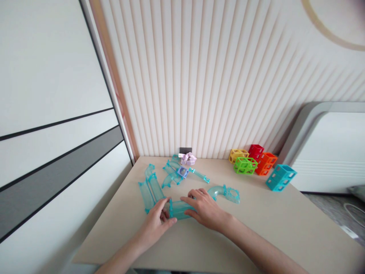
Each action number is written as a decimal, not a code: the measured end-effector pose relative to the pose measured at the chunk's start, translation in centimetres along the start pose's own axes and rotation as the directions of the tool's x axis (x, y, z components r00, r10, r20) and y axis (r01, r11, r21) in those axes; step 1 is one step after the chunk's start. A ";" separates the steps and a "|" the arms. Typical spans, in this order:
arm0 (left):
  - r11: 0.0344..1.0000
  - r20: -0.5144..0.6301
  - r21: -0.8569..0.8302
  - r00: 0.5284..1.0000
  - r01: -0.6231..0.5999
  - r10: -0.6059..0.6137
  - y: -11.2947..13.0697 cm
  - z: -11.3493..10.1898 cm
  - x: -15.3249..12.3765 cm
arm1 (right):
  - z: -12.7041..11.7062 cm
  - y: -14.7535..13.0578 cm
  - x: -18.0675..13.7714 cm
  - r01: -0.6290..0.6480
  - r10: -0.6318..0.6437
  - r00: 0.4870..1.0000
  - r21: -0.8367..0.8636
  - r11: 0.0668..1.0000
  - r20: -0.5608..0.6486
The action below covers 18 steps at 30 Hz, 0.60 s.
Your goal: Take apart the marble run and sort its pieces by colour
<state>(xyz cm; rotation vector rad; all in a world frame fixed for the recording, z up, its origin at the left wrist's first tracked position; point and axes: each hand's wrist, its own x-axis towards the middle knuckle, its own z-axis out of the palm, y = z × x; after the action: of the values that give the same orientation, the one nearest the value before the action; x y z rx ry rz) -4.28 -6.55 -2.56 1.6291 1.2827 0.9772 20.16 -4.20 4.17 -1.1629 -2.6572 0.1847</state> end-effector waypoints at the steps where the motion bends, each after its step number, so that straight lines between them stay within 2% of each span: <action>1: 1.000 -0.002 -0.001 1.000 -0.026 0.026 0.0 0.0 0.0 | 0.0 0.0 -0.1 0.006 -0.006 1.000 -0.003 1.000 -0.007; 4: 0.998 -0.012 0.003 0.998 -0.061 0.061 -0.2 0.1 0.1 | 0.1 0.0 -0.2 0.022 -0.022 0.999 -0.003 1.000 -0.026; 12: 1.000 -0.014 -0.010 1.000 -0.027 0.027 -0.7 0.2 0.2 | -0.9 1.0 -0.5 0.023 -0.022 1.000 0.091 0.996 -0.010; 18: 1.000 -0.027 -0.023 0.999 -0.019 0.018 -0.3 0.2 0.1 | -1.7 4.1 -3.2 -0.099 0.093 0.995 0.290 0.952 0.034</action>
<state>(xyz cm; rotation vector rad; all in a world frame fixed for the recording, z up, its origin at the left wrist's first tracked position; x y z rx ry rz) -4.16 -6.49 -2.90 1.6183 1.2716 1.0242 25.57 -3.76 4.43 -1.1952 -2.4812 0.5868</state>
